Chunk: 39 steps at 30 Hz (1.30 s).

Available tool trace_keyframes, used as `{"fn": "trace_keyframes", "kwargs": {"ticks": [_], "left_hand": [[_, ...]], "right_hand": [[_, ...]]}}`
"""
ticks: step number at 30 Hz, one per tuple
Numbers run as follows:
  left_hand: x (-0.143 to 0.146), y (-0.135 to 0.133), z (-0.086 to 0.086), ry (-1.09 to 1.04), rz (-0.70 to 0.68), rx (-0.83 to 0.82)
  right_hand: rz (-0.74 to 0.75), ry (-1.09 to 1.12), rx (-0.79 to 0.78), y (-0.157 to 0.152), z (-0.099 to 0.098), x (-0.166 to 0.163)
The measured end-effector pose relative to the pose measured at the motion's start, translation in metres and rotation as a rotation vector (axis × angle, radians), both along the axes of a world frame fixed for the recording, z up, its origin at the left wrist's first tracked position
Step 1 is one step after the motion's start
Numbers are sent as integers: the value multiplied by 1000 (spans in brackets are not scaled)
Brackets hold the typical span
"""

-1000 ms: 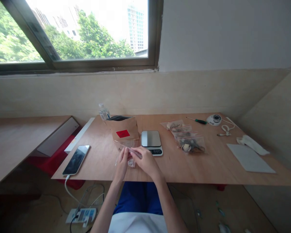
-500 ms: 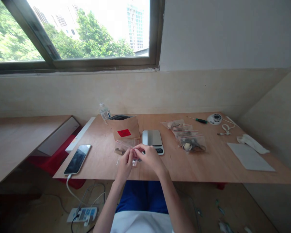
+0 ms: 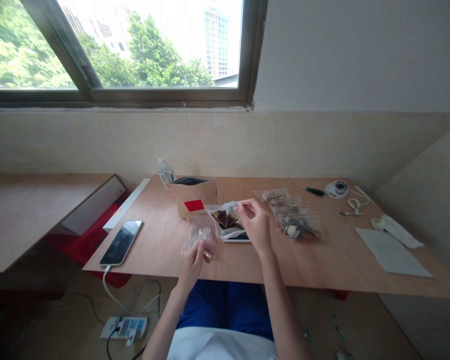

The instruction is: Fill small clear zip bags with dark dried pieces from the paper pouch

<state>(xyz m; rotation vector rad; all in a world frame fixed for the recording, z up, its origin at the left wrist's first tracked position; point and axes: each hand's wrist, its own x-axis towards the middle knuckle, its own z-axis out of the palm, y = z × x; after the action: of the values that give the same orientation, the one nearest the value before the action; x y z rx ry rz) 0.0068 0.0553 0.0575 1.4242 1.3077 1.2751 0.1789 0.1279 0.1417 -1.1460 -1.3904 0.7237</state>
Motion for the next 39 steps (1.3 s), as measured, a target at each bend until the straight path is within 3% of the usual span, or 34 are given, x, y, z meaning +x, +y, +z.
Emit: {"fn": "trace_keyframes", "kwargs": {"ticks": [6, 13, 15, 20, 22, 26, 28, 33, 39], "left_hand": [[-10, 27, -32, -272, -96, -92], [-20, 37, -45, -318, 52, 37], [-22, 37, -47, -302, 87, 37], [-27, 42, -59, -282, 164, -23], [-30, 45, -65, -274, 166, -27], [-36, 51, -74, -246, 155, -2], [-38, 52, -77, -236, 157, -1], [-37, 51, -82, -174, 172, 13], [-38, 45, -81, 45, 173, 21]], "right_hand": [[158, 115, -169, 2, -3, -19], [248, 127, -258, 19, -36, -41], [234, 61, -217, 22, -45, -45], [-32, -267, 94, 24, -63, -52], [76, -334, 103, 24, -68, -52], [431, -427, 22, 26, -73, -52], [515, -458, 26, 29, -74, -53], [615, -561, 72, 37, -77, -59], [572, -713, 54, 42, -84, -68]]}}
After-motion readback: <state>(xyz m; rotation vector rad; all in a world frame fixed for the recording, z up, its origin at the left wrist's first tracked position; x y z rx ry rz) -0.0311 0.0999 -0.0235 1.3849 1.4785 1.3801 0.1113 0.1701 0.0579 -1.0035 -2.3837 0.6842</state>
